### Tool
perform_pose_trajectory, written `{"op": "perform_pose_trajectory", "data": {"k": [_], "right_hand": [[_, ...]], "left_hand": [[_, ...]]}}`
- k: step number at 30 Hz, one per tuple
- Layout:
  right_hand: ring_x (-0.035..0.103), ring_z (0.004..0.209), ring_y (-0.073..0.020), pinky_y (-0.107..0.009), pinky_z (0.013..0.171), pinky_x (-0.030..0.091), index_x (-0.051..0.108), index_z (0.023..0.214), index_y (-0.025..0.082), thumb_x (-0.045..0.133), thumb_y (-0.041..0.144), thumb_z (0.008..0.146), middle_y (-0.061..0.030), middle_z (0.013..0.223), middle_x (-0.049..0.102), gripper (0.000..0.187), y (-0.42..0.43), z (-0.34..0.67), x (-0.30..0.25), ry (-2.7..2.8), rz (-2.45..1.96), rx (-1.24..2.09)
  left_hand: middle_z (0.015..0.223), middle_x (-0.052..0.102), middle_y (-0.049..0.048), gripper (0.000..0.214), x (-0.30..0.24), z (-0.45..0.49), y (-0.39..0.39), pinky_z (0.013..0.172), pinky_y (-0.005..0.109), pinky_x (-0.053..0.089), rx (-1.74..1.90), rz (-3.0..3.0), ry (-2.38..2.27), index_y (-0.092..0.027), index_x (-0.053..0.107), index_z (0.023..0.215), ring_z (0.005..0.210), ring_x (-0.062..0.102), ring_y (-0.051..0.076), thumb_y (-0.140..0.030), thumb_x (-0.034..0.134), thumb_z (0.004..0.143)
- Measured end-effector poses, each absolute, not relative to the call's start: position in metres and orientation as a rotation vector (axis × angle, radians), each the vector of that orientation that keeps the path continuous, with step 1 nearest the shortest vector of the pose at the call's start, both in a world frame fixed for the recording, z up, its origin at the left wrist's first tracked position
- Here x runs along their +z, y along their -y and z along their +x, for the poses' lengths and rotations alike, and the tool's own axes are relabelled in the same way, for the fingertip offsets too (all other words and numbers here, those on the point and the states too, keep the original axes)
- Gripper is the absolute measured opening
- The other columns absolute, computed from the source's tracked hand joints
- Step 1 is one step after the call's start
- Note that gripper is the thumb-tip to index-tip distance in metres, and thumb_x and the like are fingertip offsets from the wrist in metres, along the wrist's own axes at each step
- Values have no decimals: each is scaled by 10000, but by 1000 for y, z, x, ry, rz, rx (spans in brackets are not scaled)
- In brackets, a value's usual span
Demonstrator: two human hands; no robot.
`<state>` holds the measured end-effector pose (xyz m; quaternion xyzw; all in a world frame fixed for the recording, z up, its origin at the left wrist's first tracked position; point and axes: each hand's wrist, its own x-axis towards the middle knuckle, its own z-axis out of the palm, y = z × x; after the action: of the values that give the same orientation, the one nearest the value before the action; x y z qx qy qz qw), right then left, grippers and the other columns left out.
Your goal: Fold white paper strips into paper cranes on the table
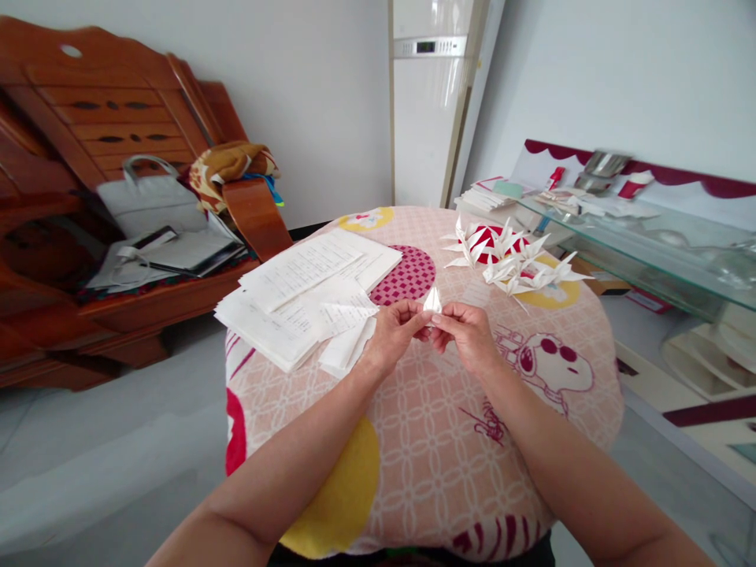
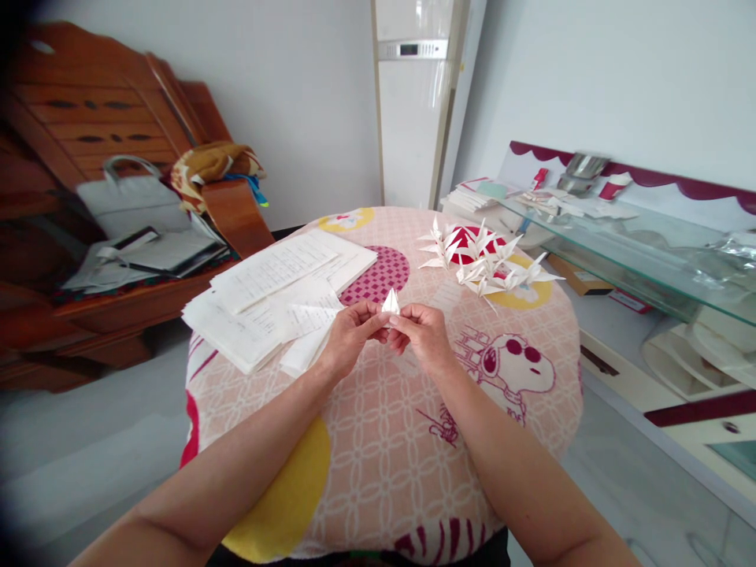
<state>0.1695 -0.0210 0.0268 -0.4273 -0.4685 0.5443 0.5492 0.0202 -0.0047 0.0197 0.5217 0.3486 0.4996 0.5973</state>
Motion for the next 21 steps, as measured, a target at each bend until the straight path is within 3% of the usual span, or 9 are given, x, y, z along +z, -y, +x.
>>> {"op": "perform_pose_trajectory", "data": {"k": [7,11,21], "right_hand": [[610,431,-139,-239,407,496,650,658,171,833,441,681,-23,577,697,327,17,176,27,1163,-1010,1307],[641,482,-144,-239,449,516,662,673,165,788,490,751,-31,600,698,357,16,177,25,1285,-1017,1315],[506,374,-108,-221,350,400,597,589,193,748,442,778,17,488,597,347,21,174,25,1230,-974,1249]], "left_hand": [[608,641,22,371,14,18,0,515,224,455,1106,1385,-860,-145,605,728,516,578,110,-479,731,827],[560,581,2,424,10,17,-1,466,214,406,1110,1471,-884,-158,576,674,466,537,97,-518,654,884],[691,666,24,439,24,17,6,560,238,529,1024,1263,-739,-145,592,799,558,639,121,-554,751,801]]}}
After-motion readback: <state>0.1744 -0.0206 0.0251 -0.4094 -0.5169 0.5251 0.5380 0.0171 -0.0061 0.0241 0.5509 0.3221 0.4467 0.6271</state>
